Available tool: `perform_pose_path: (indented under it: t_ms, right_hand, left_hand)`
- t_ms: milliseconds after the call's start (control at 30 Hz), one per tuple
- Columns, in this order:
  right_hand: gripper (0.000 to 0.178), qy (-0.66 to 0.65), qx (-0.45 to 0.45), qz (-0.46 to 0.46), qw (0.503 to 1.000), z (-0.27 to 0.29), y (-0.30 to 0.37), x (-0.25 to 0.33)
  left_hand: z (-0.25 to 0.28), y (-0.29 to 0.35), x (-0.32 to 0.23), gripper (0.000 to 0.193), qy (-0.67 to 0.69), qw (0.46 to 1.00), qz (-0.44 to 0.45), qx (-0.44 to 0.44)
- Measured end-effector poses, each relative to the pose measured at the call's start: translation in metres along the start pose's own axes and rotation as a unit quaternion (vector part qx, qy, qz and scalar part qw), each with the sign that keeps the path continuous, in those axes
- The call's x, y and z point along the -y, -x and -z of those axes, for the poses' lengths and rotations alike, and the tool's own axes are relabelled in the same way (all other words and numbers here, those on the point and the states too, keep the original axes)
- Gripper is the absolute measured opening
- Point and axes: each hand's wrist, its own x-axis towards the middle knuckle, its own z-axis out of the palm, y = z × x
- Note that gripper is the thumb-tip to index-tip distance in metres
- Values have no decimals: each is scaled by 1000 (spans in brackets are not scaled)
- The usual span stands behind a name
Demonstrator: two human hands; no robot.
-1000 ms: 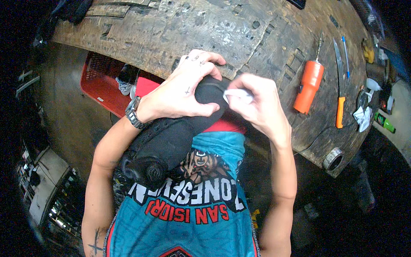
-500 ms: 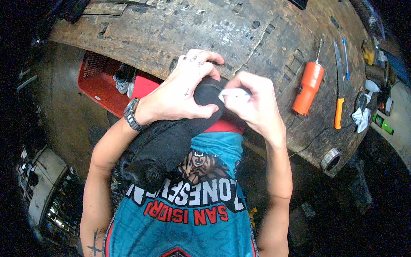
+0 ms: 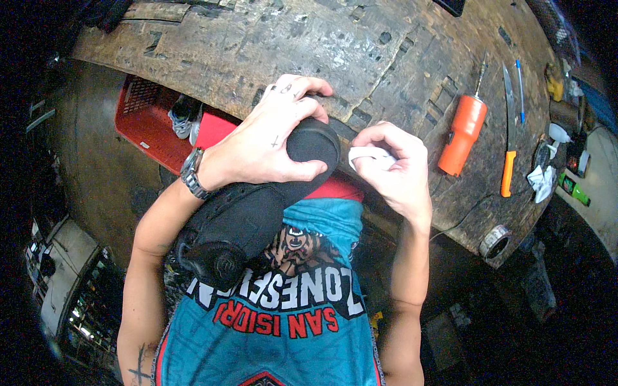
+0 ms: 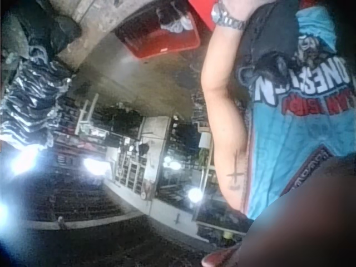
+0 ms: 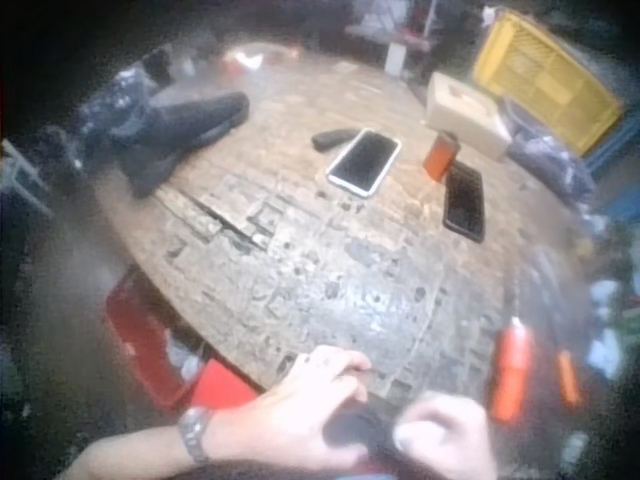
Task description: The person uses a rotary tool to grind the sole and edges of a black sneaker, then wipes the shoe with a cloth. The person repeats the grinding on different areas of the sole and sides, then wipes again.
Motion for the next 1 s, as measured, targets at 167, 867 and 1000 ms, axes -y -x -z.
perform_pose_path:
  t_ms: [167,867,1000]
  right_hand:
    - [17,-31,-1,23,999,-2,-10,3]
    - [15,251,254,148,922,-10,-81,56]
    - [13,199,294,138,924,-31,-96,51]
  left_hand:
    - [2,2,1,43,13,1000,-1,-9]
    - [-6,0,5,98,83,991,20,-99]
    - [-4,1,3,110,81,989,35,-117]
